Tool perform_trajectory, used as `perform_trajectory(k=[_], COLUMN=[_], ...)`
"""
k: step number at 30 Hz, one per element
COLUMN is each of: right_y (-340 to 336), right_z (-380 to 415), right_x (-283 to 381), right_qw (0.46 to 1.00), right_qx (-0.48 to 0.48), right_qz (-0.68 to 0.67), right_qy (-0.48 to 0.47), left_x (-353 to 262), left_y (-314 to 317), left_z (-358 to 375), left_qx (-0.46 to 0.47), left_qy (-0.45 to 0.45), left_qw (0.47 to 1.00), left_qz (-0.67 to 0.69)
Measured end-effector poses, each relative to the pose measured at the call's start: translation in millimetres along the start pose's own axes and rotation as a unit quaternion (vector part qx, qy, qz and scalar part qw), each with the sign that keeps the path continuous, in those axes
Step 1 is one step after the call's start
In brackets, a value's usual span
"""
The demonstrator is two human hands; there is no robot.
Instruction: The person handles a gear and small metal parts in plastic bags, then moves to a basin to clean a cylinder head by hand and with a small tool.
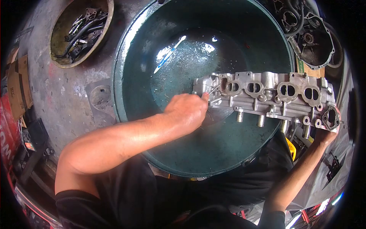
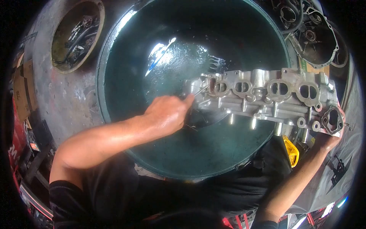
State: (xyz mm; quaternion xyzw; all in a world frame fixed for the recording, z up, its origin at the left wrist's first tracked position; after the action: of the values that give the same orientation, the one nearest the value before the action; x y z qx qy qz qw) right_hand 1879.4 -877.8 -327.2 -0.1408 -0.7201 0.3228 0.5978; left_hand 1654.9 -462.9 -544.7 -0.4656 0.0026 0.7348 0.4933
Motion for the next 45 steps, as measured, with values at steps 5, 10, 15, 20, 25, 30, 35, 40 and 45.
perform_trajectory(k=[5,10,15,20,25,30,35,40,45], right_y=[8,5,7,11,15,6,21,14,10], right_z=[-2,-2,2,3,2,-1,8,4,-2], right_x=[12,6,12,10,18,11,31,24,18], right_qw=[0.995,0.999,0.999,0.999,0.997,0.996,0.941,0.973,0.993], right_qx=[0.021,0.010,0.003,0.007,-0.003,-0.004,0.040,0.029,0.030], right_qz=[0.071,-0.041,-0.012,-0.042,0.066,0.080,0.313,0.211,0.100], right_qy=[-0.061,-0.003,-0.036,0.000,-0.035,-0.043,-0.120,-0.092,-0.063], left_x=[2,8,4,6,3,1,5,3,-3], left_y=[7,8,-1,1,-1,2,-15,-2,0], left_z=[6,0,8,-3,-5,0,3,-4,2], left_qx=[0.029,0.024,0.011,0.008,0.014,0.028,0.007,0.027,0.038], left_qy=[-0.002,-0.024,-0.008,0.001,-0.013,0.008,0.009,-0.010,0.021], left_qw=[0.999,0.998,1.000,1.000,1.000,1.000,0.999,0.998,0.999], left_qz=[0.017,0.047,0.003,0.006,-0.004,-0.003,-0.038,-0.050,-0.025])
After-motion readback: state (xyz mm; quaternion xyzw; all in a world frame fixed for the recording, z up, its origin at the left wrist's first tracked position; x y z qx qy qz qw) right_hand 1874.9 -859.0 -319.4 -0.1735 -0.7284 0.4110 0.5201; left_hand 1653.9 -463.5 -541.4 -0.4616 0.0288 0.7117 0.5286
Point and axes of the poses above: each hand's wrist, its own z-axis away from the middle knuckle, its own y-axis out of the palm, x = y × z, the point moved 6 cm from there along -z, towards the middle knuckle, and after that the axes turned 9 degrees about x, right-handed, at the moved point
